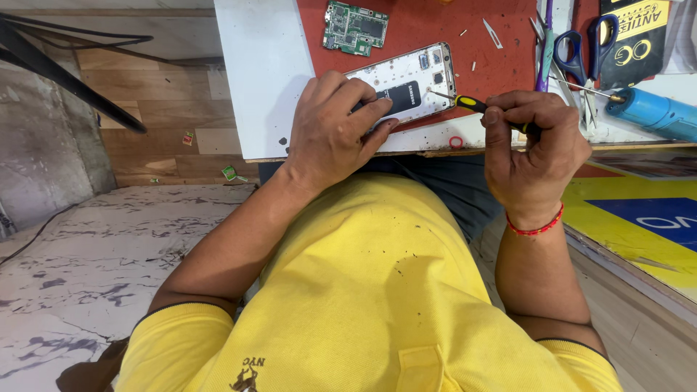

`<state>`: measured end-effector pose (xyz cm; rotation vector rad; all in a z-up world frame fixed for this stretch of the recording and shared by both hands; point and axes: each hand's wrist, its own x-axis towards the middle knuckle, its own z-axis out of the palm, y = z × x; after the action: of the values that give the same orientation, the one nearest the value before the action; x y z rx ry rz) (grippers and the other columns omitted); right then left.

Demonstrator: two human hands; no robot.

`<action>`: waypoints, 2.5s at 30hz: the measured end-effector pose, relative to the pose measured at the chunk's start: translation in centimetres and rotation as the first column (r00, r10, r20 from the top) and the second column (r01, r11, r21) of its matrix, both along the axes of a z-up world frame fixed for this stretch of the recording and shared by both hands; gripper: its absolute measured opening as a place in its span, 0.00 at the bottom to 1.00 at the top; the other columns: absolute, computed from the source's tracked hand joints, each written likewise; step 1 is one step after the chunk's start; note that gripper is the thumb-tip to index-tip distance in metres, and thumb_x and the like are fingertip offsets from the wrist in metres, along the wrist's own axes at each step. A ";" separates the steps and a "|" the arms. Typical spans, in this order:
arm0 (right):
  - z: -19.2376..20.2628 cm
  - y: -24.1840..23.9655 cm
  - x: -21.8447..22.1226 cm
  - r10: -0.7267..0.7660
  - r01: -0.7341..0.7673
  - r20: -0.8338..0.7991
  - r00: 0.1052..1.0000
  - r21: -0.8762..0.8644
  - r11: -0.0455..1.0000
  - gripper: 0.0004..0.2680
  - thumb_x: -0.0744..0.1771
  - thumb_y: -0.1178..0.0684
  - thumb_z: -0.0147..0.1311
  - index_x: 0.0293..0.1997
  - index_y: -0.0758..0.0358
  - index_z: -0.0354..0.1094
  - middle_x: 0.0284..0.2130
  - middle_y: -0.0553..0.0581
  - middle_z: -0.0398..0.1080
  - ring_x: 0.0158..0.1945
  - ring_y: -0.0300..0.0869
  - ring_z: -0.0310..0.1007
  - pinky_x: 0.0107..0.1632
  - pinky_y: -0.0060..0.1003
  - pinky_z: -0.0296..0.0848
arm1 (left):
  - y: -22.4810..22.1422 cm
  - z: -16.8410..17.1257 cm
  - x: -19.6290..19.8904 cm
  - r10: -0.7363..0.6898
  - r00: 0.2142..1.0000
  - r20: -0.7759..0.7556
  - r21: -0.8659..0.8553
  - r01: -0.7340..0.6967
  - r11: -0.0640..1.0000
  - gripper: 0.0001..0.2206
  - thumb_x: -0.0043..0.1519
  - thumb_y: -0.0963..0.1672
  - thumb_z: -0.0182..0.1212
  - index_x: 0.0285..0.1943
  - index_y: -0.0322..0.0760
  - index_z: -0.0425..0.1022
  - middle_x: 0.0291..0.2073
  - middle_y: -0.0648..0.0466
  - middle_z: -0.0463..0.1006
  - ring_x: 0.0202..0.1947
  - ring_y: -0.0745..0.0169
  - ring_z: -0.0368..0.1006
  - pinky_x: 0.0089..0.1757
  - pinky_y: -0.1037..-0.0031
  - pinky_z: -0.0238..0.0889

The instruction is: The person uses a screwdriver to remove screws from the back casing of a disassembled smartphone. They repeatedly unscrew fasteners from various locations on the phone's frame and place the screws on the workbench.

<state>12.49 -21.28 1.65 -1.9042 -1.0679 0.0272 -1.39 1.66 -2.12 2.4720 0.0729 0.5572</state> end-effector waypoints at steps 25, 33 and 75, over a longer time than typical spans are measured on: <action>7.9 6.9 3.5 0.350 -0.147 0.256 0.901 -0.579 0.802 0.08 0.69 0.59 0.67 0.41 0.68 0.67 0.32 0.60 0.73 0.34 0.51 0.76 0.33 0.43 0.72 | 0.5 -0.3 -0.4 -0.014 0.999 0.042 -0.087 0.018 0.996 0.09 0.62 0.46 0.74 0.46 0.39 0.82 0.41 0.58 0.75 0.45 0.58 0.67 0.46 0.65 0.61; 9.4 8.3 3.6 0.414 -0.090 0.317 0.853 -0.692 0.716 0.07 0.68 0.55 0.66 0.39 0.66 0.71 0.29 0.58 0.72 0.32 0.53 0.75 0.32 0.45 0.72 | 0.6 -0.3 -0.4 -0.034 0.996 0.081 -0.116 0.044 0.992 0.09 0.64 0.44 0.72 0.47 0.36 0.82 0.41 0.56 0.76 0.46 0.57 0.68 0.46 0.65 0.60; 9.8 7.2 3.5 0.474 -0.200 0.212 0.855 -0.709 0.677 0.05 0.66 0.58 0.61 0.41 0.67 0.71 0.36 0.61 0.72 0.31 0.56 0.74 0.31 0.46 0.74 | 0.2 0.0 -0.4 -0.038 0.999 0.021 -0.046 0.039 0.998 0.11 0.61 0.45 0.75 0.49 0.39 0.81 0.41 0.58 0.76 0.44 0.58 0.67 0.46 0.65 0.59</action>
<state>16.00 -14.11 11.45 -2.3632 -1.8838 0.3086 -1.78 1.82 -2.16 2.4167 0.0297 0.5574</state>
